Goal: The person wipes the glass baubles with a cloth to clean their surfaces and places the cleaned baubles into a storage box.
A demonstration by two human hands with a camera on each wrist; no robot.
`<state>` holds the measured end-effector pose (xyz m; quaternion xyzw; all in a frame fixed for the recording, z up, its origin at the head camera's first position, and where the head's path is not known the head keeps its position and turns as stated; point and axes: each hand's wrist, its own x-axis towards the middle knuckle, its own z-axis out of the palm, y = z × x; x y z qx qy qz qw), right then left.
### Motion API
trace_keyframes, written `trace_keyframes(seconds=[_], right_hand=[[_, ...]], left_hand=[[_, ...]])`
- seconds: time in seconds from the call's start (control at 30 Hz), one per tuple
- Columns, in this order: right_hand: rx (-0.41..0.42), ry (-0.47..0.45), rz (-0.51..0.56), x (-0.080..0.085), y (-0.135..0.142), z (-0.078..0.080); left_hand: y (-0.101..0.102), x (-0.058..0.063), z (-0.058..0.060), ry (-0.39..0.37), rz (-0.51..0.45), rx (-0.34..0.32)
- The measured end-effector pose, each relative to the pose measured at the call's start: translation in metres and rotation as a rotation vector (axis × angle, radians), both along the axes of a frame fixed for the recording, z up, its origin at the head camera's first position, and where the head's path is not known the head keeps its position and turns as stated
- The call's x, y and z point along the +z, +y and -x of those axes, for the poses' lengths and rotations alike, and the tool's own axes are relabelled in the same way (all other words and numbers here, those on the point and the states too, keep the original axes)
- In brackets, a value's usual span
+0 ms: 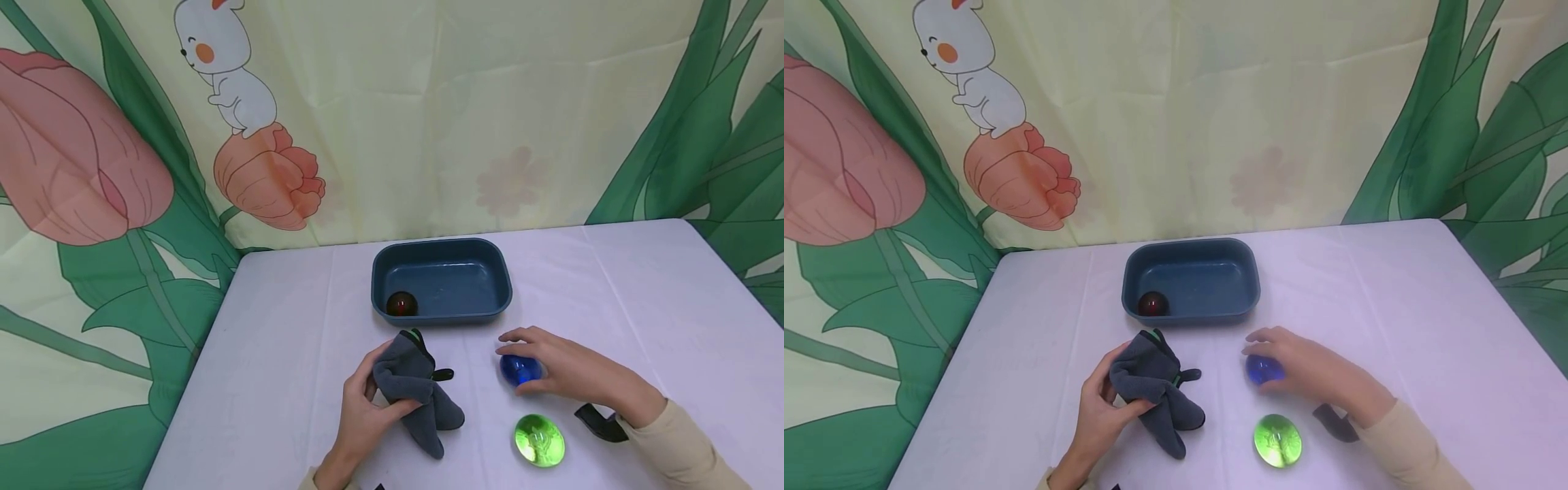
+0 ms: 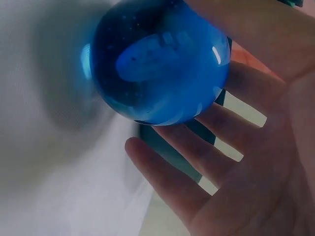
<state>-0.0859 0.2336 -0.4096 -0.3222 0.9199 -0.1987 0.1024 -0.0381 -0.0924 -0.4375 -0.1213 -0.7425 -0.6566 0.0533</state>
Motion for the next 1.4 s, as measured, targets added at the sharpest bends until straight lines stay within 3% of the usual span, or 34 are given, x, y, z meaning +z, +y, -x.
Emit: trace_keyframes(seconds=[0.37,0.67,0.83,1.17,1.4], right_hand=[[0.034,-0.011,0.016,-0.008,0.001,0.001],[0.001,-0.030,-0.002,-0.003,-0.005,0.004],[-0.029,-0.040,0.040,0.000,-0.012,0.004],[-0.084,0.030,0.182,0.019,-0.028,0.002],[-0.095,0.001,0.302,0.026,-0.041,0.000]], left_hand=[[0.002,0.001,0.001,-0.002,-0.006,-0.001],[0.002,-0.001,0.002,0.007,-0.010,-0.013],[0.001,0.000,0.003,0.014,-0.013,-0.031],[0.003,0.006,0.007,0.020,-0.020,-0.036],[0.011,0.009,0.013,0.033,-0.002,-0.044]])
